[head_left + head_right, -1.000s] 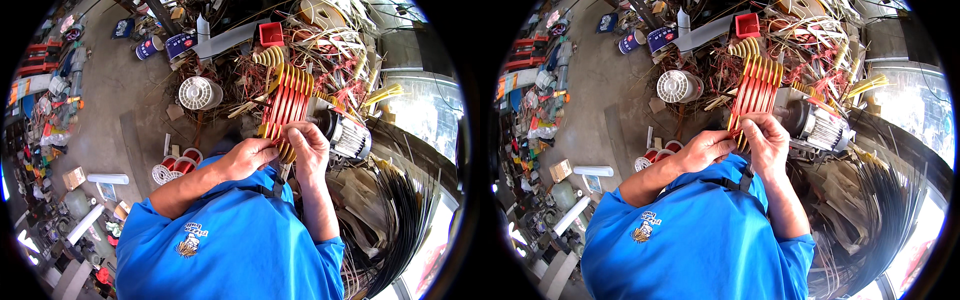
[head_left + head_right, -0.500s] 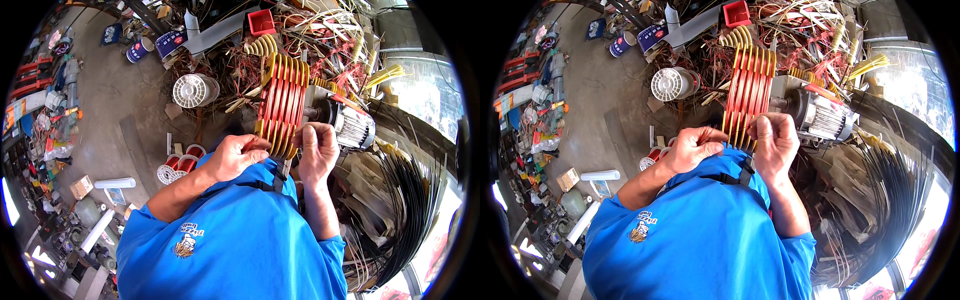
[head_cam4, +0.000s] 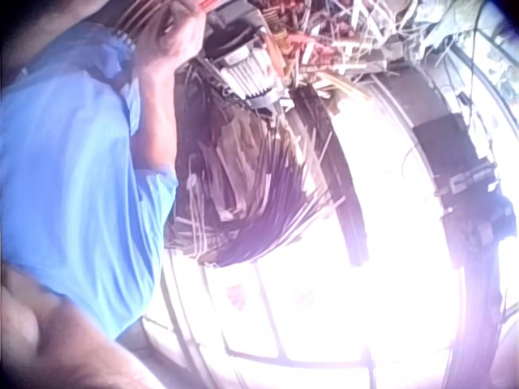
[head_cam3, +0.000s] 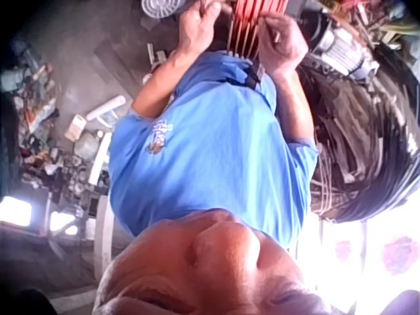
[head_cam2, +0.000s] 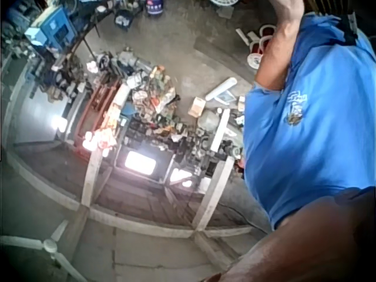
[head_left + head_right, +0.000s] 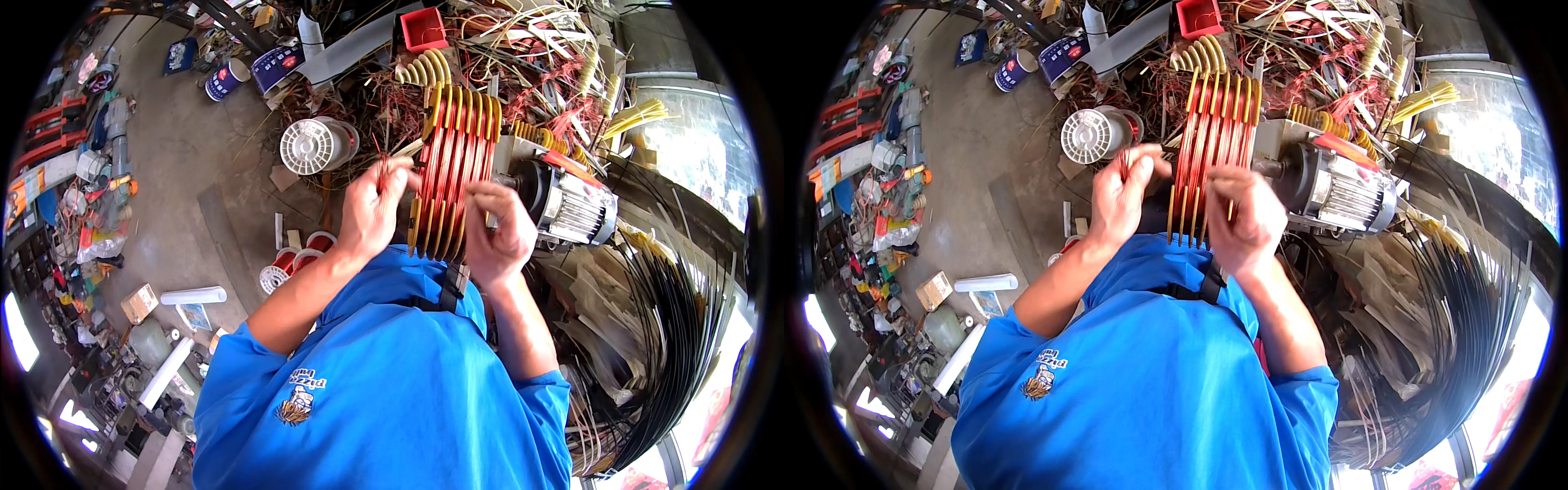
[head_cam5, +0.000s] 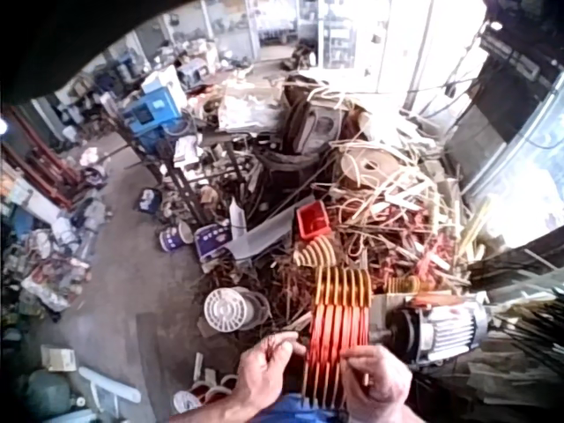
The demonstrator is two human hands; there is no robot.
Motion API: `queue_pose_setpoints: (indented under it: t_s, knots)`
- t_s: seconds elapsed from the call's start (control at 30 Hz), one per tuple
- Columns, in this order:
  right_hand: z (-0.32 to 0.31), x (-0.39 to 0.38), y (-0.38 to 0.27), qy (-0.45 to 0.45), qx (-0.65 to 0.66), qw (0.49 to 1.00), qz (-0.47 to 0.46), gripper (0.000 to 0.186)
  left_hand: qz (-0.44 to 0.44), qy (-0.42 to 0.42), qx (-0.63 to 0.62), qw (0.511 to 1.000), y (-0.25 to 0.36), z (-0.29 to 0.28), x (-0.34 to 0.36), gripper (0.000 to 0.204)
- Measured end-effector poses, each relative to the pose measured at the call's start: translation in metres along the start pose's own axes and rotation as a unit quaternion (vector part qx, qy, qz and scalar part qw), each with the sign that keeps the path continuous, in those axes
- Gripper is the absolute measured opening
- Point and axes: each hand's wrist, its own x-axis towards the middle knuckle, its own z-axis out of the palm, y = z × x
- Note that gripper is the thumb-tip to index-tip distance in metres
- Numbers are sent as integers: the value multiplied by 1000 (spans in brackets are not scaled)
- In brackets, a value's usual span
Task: The person picks up a red wire and a motor stator, then proceeds to wind the wire around the stator's slots by hand. The person continues this repetitive winding action for the duration of the clip.
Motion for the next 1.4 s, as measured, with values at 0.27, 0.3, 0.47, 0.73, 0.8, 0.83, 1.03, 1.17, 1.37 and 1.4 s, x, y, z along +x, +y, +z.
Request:
queue_pose_setpoints:
  t_s: [0.27,0.3,0.47,0.73,0.8,0.83,1.03,1.17,1.37,1.4]
  knots:
    - [8,15,31,-6,-48,995,-85,20,-56,-89,-47,993,-16,19,31,28]
    - [8,17,32,-12,-58,994,-94,20,-59,-84,-73,992,-21,19,32,28]
    - [12,24,39,-35,-77,988,-129,20,-93,-33,-45,994,-4,12,31,27]
    - [15,30,41,-70,-84,989,-103,19,-119,-10,5,993,-15,4,35,21]
    - [16,24,39,-81,-79,990,-83,18,-72,-4,-17,997,-25,5,35,19]
    - [17,21,37,-77,-67,993,-57,18,-49,0,-27,998,-29,6,35,18]
    - [29,-2,13,-39,55,971,228,7,-11,-61,124,990,-21,10,30,29]
    - [36,-4,14,3,94,954,283,4,114,-75,227,964,-28,4,34,19]
    - [35,2,6,27,51,932,359,7,138,-102,318,932,-26,0,33,12]
    - [33,2,6,23,36,935,351,10,107,-99,290,946,-16,3,33,12]
